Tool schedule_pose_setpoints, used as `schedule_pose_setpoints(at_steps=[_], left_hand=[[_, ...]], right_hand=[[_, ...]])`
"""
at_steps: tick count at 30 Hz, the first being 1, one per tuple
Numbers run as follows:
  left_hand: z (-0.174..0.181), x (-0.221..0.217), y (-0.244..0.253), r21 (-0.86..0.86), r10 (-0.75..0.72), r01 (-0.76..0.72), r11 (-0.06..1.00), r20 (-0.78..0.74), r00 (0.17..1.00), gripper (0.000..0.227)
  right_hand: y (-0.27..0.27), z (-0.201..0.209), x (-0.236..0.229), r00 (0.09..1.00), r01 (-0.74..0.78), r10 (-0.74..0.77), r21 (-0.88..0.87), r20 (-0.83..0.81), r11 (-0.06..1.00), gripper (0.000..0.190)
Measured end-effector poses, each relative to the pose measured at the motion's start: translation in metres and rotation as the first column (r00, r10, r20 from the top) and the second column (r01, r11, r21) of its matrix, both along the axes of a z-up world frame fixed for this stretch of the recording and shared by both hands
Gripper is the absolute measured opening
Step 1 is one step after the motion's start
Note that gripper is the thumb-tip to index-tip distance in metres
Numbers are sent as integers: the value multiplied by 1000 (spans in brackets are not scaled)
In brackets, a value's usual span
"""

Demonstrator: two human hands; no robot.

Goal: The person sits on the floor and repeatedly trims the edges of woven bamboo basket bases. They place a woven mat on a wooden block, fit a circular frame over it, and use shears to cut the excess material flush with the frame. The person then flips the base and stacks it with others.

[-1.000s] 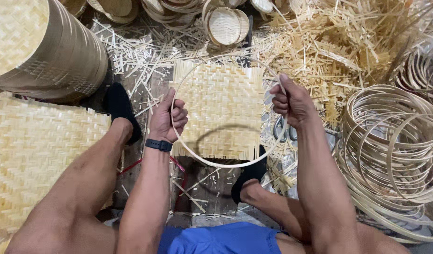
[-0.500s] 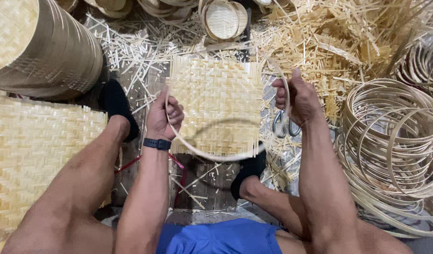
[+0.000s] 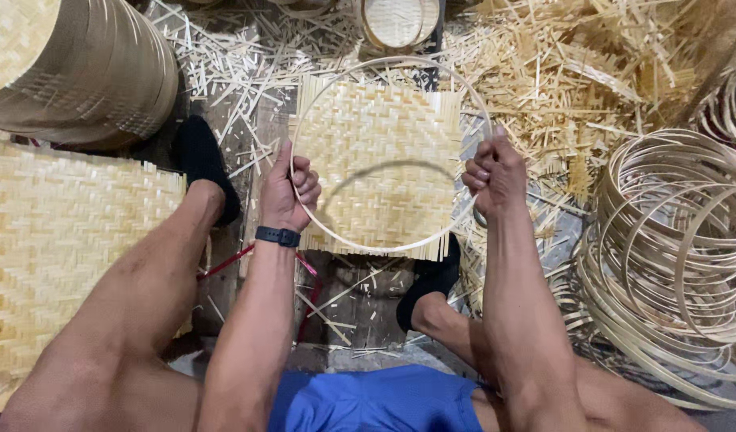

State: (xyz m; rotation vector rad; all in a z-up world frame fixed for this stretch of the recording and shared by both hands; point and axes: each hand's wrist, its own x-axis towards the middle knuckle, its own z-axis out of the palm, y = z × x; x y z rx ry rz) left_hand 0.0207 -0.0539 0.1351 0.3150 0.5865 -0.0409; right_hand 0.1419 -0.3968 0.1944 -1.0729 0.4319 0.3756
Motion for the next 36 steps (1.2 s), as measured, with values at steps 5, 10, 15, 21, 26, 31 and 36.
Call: schedule_pose_setpoints(at_steps=[5,10,15,21,26,31,36], left_hand=[[-10,0,-5,427,250,-204,881,-54,967,24],[-55,4,10,903,248,46,428,-166,955,19],[-86,4,24,941,105,333,65,-338,935,23],[-89,9,31,911,52,410,-38,-408,912,20],[-102,11,37,910,20,408,72,-410,912,18],[-108,10,38,912,33,392,125,-398,917,17],[-94,10,36,867,-46,438,237,-440,897,13]], right_hand=[[13,-13,-8,981,-64,158,-575,114,815,14],[4,-55,-22,877,-7,355,-730,324,683,23],[7,-81,-29,929,-6,344,-924,136,383,34],[11,-78,-30,953,-12,289,-937,95,348,28],[6,-85,-32,926,34,347,-945,152,325,24],[4,-90,-27,940,-21,326,-937,101,349,24],[1,-88,-30,952,-29,292,-924,91,382,24]])
